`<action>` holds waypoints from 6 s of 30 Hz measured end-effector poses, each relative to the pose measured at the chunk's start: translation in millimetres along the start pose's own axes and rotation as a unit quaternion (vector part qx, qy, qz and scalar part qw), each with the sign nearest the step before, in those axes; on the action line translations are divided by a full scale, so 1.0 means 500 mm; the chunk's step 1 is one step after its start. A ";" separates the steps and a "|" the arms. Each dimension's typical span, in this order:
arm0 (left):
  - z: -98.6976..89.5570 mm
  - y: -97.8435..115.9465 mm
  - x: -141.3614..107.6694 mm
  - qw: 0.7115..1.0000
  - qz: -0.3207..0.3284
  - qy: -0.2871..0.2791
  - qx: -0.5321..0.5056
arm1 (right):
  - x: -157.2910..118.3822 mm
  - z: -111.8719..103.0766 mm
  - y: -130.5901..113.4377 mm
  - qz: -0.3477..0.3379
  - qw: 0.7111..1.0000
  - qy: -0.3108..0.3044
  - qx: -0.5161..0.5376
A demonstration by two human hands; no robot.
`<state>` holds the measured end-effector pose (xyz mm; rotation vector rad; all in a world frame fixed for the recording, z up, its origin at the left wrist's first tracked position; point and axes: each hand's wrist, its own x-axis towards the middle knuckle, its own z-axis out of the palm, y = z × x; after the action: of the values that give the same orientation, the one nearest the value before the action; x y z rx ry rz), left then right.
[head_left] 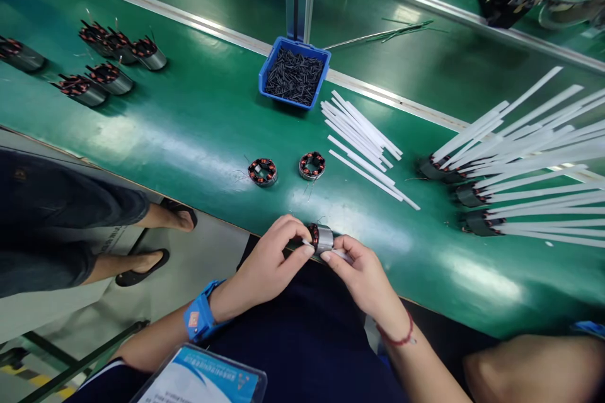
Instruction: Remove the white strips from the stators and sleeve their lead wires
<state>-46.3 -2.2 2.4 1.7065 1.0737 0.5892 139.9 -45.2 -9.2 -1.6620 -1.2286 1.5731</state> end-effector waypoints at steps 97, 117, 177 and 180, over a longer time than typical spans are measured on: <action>0.018 -0.028 -0.001 0.997 -0.005 0.047 0.053 | 0.003 -0.010 -0.023 -0.053 0.996 -0.051 -0.055; 0.004 -0.030 -0.013 0.991 -0.023 0.068 0.110 | 0.132 -0.132 -0.067 -0.161 0.885 0.127 -0.418; 0.023 -0.026 -0.024 0.998 -0.001 0.053 0.046 | 0.016 -0.101 -0.058 -0.082 0.948 -0.207 -0.229; 0.021 -0.031 -0.024 0.998 -0.015 0.050 0.018 | 0.065 -0.136 -0.080 -0.158 0.939 -0.066 -0.300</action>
<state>-50.1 -15.9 -14.9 1.7041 1.1866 0.6451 192.2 14.3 22.0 -1.5945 -2.0855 1.1890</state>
